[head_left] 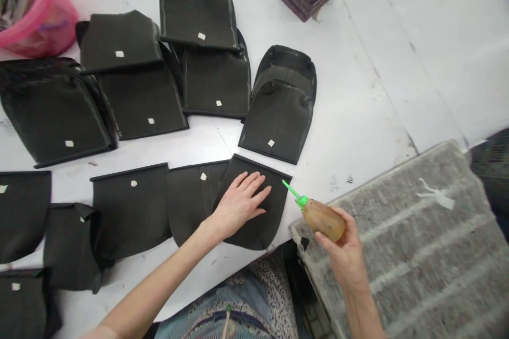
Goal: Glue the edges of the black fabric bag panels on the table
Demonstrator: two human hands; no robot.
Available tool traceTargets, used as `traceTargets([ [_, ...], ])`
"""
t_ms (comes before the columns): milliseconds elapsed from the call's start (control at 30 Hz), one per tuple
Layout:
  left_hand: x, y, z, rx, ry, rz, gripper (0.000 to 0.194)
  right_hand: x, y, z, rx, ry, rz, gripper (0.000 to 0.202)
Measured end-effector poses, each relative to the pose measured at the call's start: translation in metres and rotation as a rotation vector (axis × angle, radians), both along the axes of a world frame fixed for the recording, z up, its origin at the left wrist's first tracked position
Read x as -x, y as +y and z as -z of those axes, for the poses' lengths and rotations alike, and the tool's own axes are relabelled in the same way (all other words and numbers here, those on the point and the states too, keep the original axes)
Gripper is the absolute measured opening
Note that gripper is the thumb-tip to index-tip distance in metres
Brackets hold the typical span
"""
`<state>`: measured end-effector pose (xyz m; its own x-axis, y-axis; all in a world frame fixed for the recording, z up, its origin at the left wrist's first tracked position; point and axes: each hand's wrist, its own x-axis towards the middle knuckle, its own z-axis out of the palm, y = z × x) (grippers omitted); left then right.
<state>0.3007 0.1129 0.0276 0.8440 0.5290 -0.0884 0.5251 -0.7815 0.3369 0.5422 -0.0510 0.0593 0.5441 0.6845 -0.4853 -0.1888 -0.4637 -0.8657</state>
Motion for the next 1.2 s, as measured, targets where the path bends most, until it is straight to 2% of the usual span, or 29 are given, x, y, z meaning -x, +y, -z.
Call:
traceTargets([
  [67,-0.013,0.004,0.007,-0.003,0.032,0.034,0.066,0.002,-0.001,0.003,0.006,0.065,0.045,0.062],
  [167,-0.022,0.007,0.014,-0.006,0.066,0.012,0.076,0.002,0.000,0.009,-0.015,0.087,0.074,0.061],
  [267,-0.024,0.005,0.015,-0.011,0.076,-0.018,0.080,-0.001,0.004,0.014,-0.007,-0.132,0.011,0.053],
  [400,-0.027,0.002,0.014,-0.018,0.097,-0.048,0.080,-0.004,0.010,0.010,-0.075,-0.523,-0.223,0.045],
  [533,-0.029,0.001,0.012,-0.021,0.110,-0.049,0.080,-0.002,0.014,0.005,-0.107,-0.686,-0.351,0.043],
  [633,-0.029,0.002,0.012,-0.025,0.108,-0.046,0.081,0.000,0.014,0.006,-0.106,-0.779,-0.363,0.047],
  [900,-0.028,0.001,0.014,-0.039,0.093,-0.044,0.080,0.002,0.020,0.006,-0.154,-0.926,-0.397,0.044],
  [1067,-0.028,0.001,0.013,-0.039,0.090,-0.041,0.078,0.006,0.014,-0.001,-0.120,-0.909,-0.411,0.041],
  [1200,-0.028,0.001,0.012,-0.032,0.089,-0.043,0.078,0.006,0.011,0.001,-0.080,-0.881,-0.369,0.043],
])
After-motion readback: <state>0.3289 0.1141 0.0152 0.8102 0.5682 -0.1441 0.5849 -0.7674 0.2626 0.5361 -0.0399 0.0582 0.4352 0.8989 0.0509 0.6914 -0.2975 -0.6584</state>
